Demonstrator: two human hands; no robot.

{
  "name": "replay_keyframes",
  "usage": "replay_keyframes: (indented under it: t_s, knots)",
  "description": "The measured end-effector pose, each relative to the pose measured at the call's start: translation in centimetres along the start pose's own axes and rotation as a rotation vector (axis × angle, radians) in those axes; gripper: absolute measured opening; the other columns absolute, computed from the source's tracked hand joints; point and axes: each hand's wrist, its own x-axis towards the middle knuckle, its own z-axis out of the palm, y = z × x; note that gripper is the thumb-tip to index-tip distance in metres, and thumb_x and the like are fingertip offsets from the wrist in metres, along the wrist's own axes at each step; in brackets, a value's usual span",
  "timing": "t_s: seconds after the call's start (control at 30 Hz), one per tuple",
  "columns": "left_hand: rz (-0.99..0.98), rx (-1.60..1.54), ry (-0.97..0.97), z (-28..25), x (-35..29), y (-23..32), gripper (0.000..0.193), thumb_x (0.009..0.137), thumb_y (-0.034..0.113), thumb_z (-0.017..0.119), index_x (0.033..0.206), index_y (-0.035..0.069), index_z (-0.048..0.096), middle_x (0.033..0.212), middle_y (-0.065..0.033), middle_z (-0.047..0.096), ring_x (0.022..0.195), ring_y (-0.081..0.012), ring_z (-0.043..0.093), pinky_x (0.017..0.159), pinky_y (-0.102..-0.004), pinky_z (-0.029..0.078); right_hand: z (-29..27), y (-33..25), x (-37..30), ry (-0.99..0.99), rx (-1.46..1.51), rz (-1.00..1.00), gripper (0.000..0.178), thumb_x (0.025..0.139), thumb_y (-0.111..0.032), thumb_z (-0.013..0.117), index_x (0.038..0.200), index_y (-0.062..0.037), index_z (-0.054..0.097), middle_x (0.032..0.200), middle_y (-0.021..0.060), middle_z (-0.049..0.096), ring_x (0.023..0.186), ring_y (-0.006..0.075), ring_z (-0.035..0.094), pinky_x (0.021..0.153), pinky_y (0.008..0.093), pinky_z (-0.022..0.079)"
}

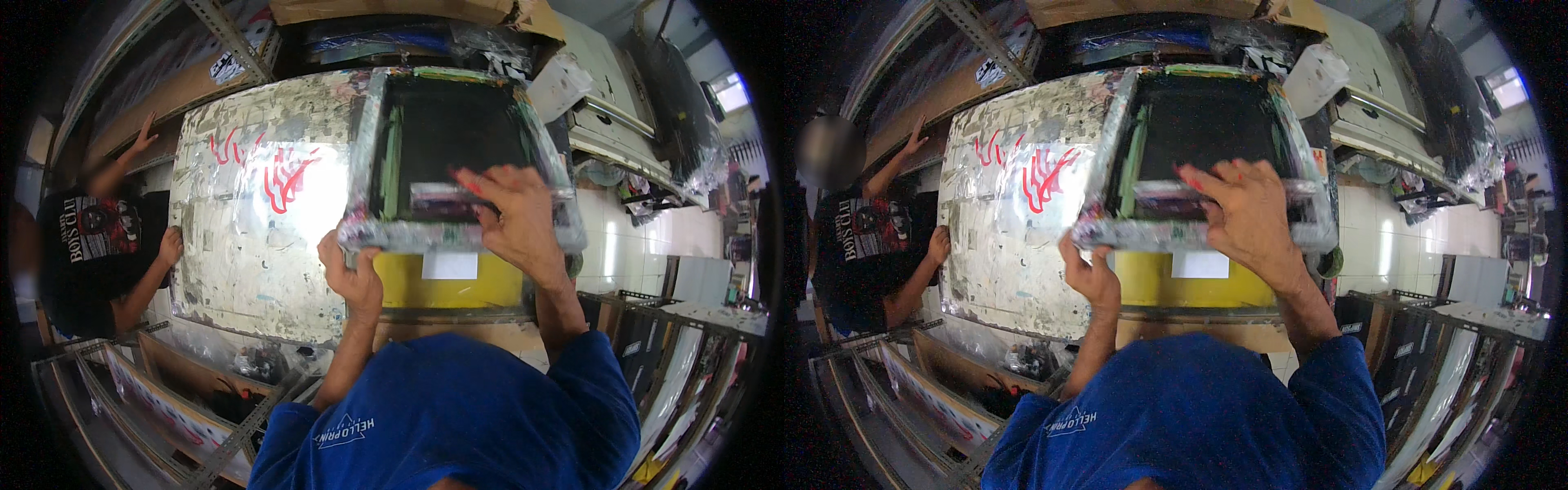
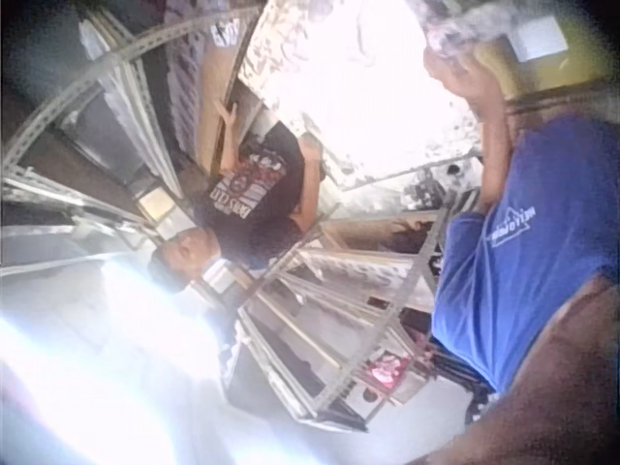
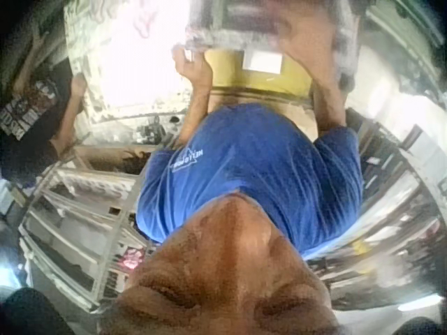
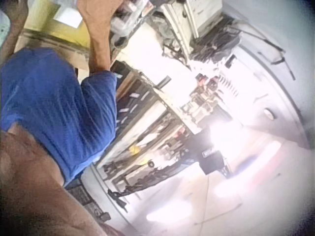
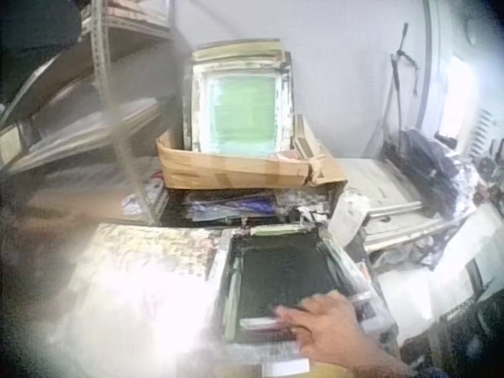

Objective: The person performs screen printing by applying ink through a mesh screen onto transparency films using a squeegee, while another person helps by handling the materials.

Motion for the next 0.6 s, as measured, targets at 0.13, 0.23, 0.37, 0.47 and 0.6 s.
replay_keyframes:
  t_s: [0.13,0.23,0.37,0.47,0.6]
  knots:
    - [-0.013,-0.423,0.105,2.5,6.0,4.8,0.049,0.089,0.007,0.067,0.134,-0.003,0.053,0.126,-0.0176,0.056,0.113,-0.0269,0.052,0.106,-0.0402,0.036,-4.1,-1.6,2.8,0.212,-0.155,-0.114,0.051,0.07,-0.025,0.071,0.121,-0.0188,0.068,0.095,0.0129,0.067,0.094,0.0302,0.064,0.08,0.042,0.047]
    - [-0.062,-0.323,-0.018,3.1,7.5,0.9,0.052,0.092,0.015,0.068,0.138,0.0,0.05,0.122,-0.0127,0.059,0.11,-0.0211,0.054,0.099,-0.0365,0.039,-6.0,-0.2,6.6,0.272,-0.113,-0.124,0.048,0.072,-0.025,0.072,0.119,-0.0175,0.07,0.095,0.0139,0.069,0.092,0.0322,0.066,0.08,0.0408,0.05]
    - [-0.118,0.408,-0.063,4.6,4.2,-7.4,0.052,0.087,0.027,0.075,0.128,-0.001,0.058,0.109,-0.0133,0.062,0.102,-0.0275,0.059,0.085,-0.0389,0.045,-8.5,1.0,11.4,0.392,-0.117,-0.215,0.044,0.075,-0.023,0.074,0.118,-0.0141,0.071,0.096,0.0153,0.072,0.089,0.0325,0.068,0.078,0.0382,0.053]
    - [-0.092,0.86,-0.177,4.4,0.7,-10.7,0.053,0.081,0.03,0.078,0.125,0.005,0.062,0.112,-0.0189,0.061,0.106,-0.0356,0.058,0.082,-0.0448,0.048,-9.4,2.1,14.3,0.318,0.086,-0.191,0.047,0.075,-0.029,0.06,0.111,-0.0013,0.073,0.07,0.0124,0.07,0.055,0.0191,0.056,0.054,0.03,0.047]
    - [-0.045,0.555,-0.138,5.1,0.2,-12.0,0.022,0.083,0.023,0.075,0.095,0.004,0.074,0.085,-0.016,0.067,0.083,-0.0316,0.065,0.071,-0.0452,0.051,-12.3,0.0,14.8,0.125,-0.011,0.098,0.048,0.073,-0.032,0.062,0.111,-0.0039,0.074,0.07,0.013,0.07,0.06,0.02,0.061,0.06,0.0317,0.05]
